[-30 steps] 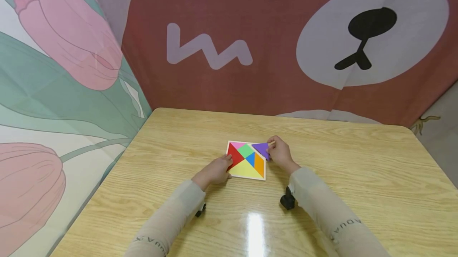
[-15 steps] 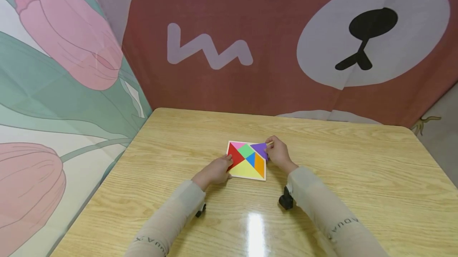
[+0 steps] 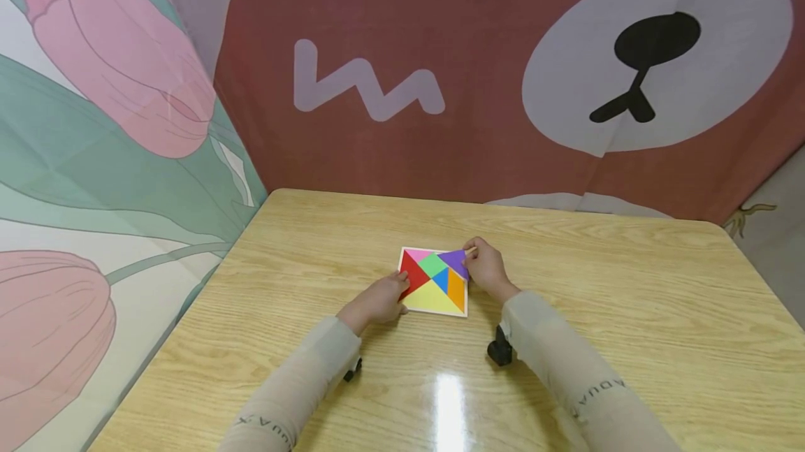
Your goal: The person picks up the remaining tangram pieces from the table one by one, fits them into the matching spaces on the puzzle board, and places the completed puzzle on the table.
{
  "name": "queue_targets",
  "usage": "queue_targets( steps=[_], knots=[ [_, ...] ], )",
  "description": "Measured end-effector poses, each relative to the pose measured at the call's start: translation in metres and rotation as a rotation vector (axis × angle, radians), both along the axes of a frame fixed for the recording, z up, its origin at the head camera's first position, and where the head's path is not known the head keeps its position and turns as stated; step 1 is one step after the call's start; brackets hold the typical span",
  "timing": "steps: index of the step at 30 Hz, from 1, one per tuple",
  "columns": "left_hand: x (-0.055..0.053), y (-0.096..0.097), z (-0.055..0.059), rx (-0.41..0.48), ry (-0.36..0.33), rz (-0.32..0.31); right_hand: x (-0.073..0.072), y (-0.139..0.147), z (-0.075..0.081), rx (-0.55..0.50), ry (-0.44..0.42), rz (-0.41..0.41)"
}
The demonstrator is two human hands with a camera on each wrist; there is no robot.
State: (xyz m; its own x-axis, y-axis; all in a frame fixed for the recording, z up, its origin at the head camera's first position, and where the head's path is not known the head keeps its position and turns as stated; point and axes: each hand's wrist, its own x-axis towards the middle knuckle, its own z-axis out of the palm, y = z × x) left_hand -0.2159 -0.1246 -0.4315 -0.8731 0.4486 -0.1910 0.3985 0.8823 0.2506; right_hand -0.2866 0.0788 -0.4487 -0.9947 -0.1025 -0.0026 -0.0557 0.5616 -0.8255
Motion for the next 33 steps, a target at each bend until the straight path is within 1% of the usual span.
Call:
queue_targets(
  steps=[5,11,20,25,33],
  knots=[
    [-0.0003,0.0,-0.0003,-0.004,-0.007,0.005,-0.0015,-0.0012,0.0001,0.021,0.013,0.001],
    [-0.0006,-0.0006,-0.0011,-0.008,0.004,-0.002,-0.0027,-0.0027,0.0001,0.037,0.038,0.011],
    [-0.0016,-0.0013,-0.0015,-0.001,0.019,-0.011,-0.0015,-0.0051,0.0029,0.037,0.025,0.035],
    [-0.0026,-0.0016,-0.0026,-0.005,0.028,-0.017,-0.0006,-0.0055,0.0048,0.052,0.035,0.037],
    [-0.0007,-0.0012,-0.0004,0.002,-0.001,-0.007,-0.0008,-0.005,0.0003,0.102,0.066,0.017]
  ],
)
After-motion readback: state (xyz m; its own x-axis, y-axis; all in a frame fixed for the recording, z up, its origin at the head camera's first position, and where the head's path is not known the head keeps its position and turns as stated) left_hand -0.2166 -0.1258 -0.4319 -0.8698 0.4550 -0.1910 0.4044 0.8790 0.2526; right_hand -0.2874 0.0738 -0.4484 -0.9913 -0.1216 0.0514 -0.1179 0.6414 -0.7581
